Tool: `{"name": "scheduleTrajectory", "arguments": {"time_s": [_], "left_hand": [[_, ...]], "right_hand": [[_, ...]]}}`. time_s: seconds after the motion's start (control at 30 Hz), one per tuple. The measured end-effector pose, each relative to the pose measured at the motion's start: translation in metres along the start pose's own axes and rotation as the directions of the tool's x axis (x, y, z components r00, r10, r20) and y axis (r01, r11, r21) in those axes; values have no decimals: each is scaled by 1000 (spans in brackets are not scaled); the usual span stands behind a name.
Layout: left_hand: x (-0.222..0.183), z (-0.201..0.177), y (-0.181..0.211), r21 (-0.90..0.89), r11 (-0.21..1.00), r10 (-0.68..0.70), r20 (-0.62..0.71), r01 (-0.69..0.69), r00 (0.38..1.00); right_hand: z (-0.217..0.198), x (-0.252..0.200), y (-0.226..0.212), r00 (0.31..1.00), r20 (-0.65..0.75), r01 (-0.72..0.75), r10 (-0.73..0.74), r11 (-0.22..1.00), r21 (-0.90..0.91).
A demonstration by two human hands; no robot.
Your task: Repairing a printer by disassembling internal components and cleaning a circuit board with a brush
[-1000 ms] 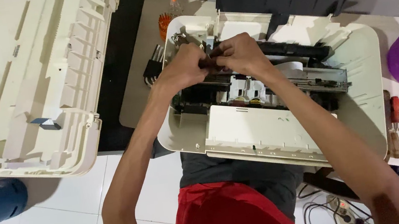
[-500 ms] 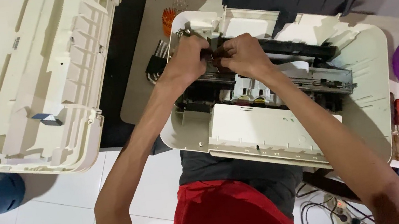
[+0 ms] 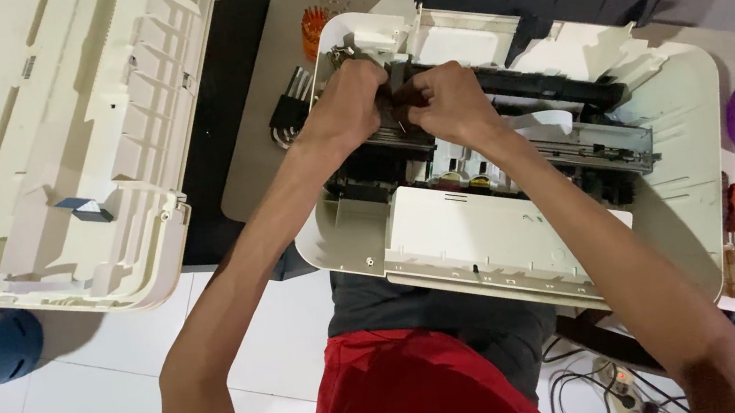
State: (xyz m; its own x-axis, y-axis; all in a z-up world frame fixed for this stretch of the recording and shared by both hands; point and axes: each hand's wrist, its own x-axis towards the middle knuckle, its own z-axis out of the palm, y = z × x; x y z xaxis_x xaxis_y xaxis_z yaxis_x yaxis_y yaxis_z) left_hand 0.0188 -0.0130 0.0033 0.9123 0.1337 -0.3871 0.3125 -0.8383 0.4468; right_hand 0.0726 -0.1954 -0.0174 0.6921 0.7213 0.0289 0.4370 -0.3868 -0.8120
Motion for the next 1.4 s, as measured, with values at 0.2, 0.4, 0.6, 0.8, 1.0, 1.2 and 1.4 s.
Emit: {"name": "scheduleTrajectory", "arguments": {"time_s": [0.2,0.4,0.6,0.8,1.0,1.2,1.4], "left_hand": [[5,-3,12,-69,997,28,-65,-32,998],[26,35,-38,-83,970,197,-275,-228,941],[26,15,-25,-77,909,353,-380,-409,855],[20,27,-41,44,897,424,-364,-439,829],[18,28,-38,56,917,390,-324,-394,862],[21,34,-45,64,917,391,-332,-393,859],[8,26,-41,37,919,380,-338,-392,861]], "right_hand": [[-4,-1,0,997,74,-17,14,999,36],[-20,-12,-32,988,153,-9,20,997,-75],[-21,-7,-20,990,142,-6,20,995,-97],[-16,-9,-19,991,132,-24,35,997,-80],[-9,-2,1,990,138,7,6,995,-95],[-7,-3,5,995,99,15,-5,995,-95],[-5,-2,6,996,94,19,-7,991,-132]]}}
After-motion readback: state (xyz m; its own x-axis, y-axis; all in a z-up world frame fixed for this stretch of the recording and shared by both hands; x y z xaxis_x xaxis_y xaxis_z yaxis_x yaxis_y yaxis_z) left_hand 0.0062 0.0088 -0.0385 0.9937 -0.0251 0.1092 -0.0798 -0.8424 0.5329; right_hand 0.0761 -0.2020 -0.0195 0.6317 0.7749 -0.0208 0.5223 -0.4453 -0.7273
